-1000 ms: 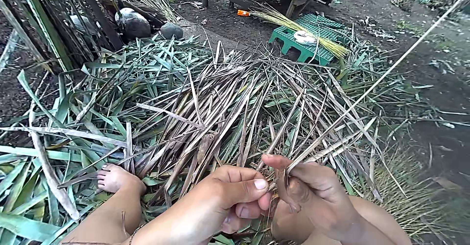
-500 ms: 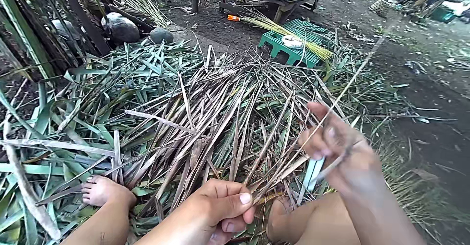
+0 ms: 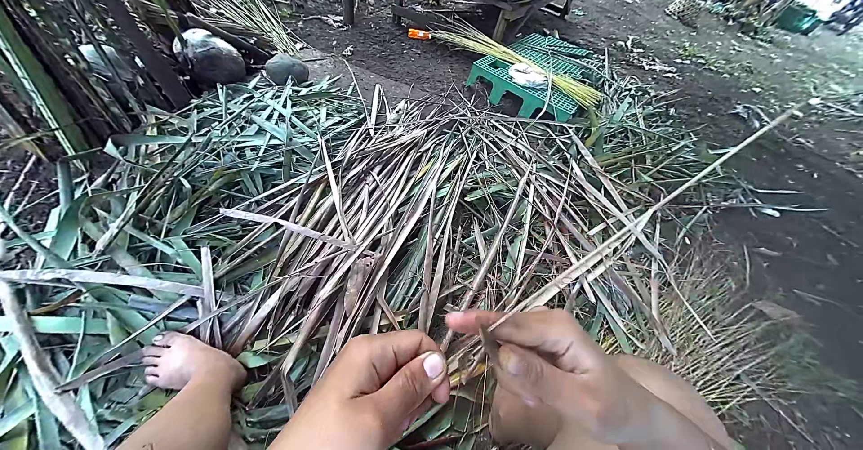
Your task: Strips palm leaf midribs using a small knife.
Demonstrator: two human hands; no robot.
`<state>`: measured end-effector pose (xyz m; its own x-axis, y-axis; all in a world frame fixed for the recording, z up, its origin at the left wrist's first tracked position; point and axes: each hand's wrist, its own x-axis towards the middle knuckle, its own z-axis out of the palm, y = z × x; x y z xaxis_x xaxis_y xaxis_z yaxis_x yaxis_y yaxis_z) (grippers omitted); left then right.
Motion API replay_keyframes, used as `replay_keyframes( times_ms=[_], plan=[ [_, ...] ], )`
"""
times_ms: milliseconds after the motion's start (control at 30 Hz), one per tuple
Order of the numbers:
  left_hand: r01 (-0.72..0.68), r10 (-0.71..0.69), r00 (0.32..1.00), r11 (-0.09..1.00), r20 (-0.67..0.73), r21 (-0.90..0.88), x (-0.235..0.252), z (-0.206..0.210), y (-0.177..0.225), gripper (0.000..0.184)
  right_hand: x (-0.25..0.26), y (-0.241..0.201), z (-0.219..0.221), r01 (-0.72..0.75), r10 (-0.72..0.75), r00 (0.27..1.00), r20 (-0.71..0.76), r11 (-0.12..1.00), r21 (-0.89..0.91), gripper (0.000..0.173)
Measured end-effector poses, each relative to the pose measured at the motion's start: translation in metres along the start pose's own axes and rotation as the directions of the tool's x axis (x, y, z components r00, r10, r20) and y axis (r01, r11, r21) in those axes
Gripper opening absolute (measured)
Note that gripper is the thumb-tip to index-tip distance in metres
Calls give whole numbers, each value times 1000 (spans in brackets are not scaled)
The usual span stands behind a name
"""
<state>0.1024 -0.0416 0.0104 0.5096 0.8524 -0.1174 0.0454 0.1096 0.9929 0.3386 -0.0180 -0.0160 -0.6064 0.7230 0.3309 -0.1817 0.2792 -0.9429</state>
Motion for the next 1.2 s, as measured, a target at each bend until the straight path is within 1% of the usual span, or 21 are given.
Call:
replay_keyframes(
  times_ms=[67,133,233,300,367,433,467,500,533,600,667,700,767,833,900,933,967,1067,1100,1133,1200],
  plan=[
    [-13,13,1000,1000,11,8,-1,-1,1,27,0,0,-9,59,-59,992,-112,998,-4,39],
    [-54,54,999,997,3,48,-2,-2,2,26,1,-4,-20,85,-82,977,-198,996,7,36],
    [-125,132,991,979,-37,160,-2,-2,4,24,2,-6,-24,104,-99,965,-241,995,5,32],
    [-160,176,983,961,-53,224,-3,-3,5,24,3,-7,-27,116,-117,953,-281,993,-20,34],
    [-174,196,979,950,-61,258,-4,-4,5,25,4,-12,-35,121,-128,916,-380,992,-42,34],
    [-162,190,979,946,-75,280,-4,-7,4,25,4,-19,-46,146,-134,856,-500,989,-15,33],
    [-159,190,978,944,-81,290,-4,-8,4,24,3,-21,-48,154,-135,847,-515,988,-5,33],
    [-157,190,978,941,-87,299,-4,-8,4,24,3,-20,-48,150,-127,868,-481,989,10,34],
    [-154,190,977,940,-93,303,-4,-8,4,24,2,-18,-46,126,-107,908,-405,992,20,35],
    [-157,196,976,937,-99,312,-4,-7,3,24,2,-10,-33,81,-76,978,-194,997,19,39],
    [-167,204,975,934,-89,317,-4,-6,2,25,6,-4,-17,53,-52,998,-37,998,39,40],
    [-171,206,975,933,-81,317,-4,-6,2,25,7,-3,-11,40,-40,999,-5,997,60,41],
    [-171,203,976,934,-74,313,-5,-6,3,25,6,-2,-12,49,-46,998,-45,997,59,39],
    [-167,201,976,935,-79,312,-6,-7,3,25,4,-4,-23,77,-66,983,-169,995,57,37],
    [-166,204,975,933,-90,319,-6,-7,4,25,4,-7,-29,99,-66,964,-259,988,116,35],
    [-167,207,974,932,-96,322,-5,-7,4,25,4,-7,-29,97,-63,964,-258,988,122,35],
    [-167,209,973,931,-101,326,-5,-7,4,25,4,-6,-25,81,-56,973,-225,991,102,38],
    [-185,230,968,923,-100,339,-4,-5,2,25,5,0,-6,17,-14,999,-39,997,73,40],
    [-192,239,966,920,-99,343,-4,-4,1,25,6,2,-2,10,-9,1000,-13,996,90,40],
    [-198,246,964,916,-99,348,-4,-4,0,26,6,3,-4,20,-17,999,-31,996,91,40],
    [-207,260,960,908,-103,364,-5,-5,0,26,3,0,-17,50,-37,986,-160,996,78,39]
  ],
)
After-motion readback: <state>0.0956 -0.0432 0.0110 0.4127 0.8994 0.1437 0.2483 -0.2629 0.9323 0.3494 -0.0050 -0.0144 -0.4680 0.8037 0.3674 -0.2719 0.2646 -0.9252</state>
